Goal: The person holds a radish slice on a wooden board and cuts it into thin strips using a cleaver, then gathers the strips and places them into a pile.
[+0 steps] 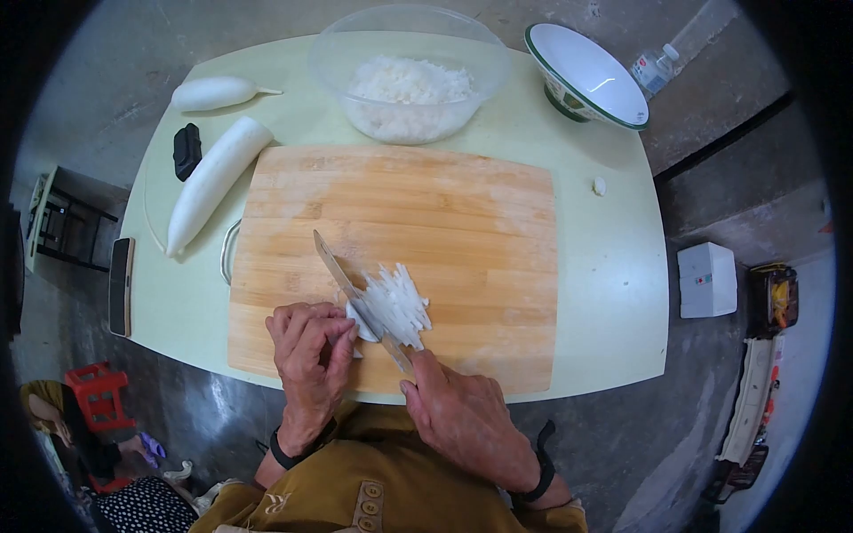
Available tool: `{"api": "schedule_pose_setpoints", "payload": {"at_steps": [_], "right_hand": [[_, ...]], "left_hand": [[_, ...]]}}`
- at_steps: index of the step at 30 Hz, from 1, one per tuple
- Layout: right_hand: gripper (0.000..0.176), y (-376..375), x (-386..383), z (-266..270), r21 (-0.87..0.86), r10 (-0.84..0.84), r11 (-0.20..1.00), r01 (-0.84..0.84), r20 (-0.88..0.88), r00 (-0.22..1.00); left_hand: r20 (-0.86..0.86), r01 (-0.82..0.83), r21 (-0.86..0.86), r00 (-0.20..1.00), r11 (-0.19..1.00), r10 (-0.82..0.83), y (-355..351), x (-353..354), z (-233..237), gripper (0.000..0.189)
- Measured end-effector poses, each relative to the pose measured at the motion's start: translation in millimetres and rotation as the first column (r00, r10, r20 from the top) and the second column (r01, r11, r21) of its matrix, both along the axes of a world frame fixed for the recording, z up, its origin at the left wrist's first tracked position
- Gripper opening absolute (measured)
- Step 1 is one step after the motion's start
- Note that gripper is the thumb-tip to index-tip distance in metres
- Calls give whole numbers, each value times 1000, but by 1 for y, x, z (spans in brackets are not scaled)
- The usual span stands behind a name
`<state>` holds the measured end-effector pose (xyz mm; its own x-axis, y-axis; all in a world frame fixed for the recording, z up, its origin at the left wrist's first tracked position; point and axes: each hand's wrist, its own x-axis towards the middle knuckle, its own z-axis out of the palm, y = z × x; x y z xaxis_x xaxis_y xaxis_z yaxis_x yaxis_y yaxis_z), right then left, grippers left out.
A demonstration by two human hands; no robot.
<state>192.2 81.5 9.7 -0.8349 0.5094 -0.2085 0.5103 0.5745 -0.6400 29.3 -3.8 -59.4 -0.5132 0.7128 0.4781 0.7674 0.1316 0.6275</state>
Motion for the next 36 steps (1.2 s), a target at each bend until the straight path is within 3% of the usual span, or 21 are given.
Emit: {"api": "schedule_pose_setpoints", "payload": {"at_steps": [15,24,26,36], "right_hand": [[27,-5,-10,9,30,-17,999,18,-60,998],[20,-9,-10,15,39,-10,999,9,44,999],[19,-7,-6,18,-47,-22,999,26,94,995],[19,-10,4,25,-5,-2,1000,3,163,987]], "left_hand": [[10,34,27,999,999,-35,1,-2,-4,19],[-6,26,22,1000,999,-26,3,-1,-1,18],[2,32,20,999,999,-32,3,-1,-1,19],[40,55,-13,998,998,-54,2,-2,-3,20]]}}
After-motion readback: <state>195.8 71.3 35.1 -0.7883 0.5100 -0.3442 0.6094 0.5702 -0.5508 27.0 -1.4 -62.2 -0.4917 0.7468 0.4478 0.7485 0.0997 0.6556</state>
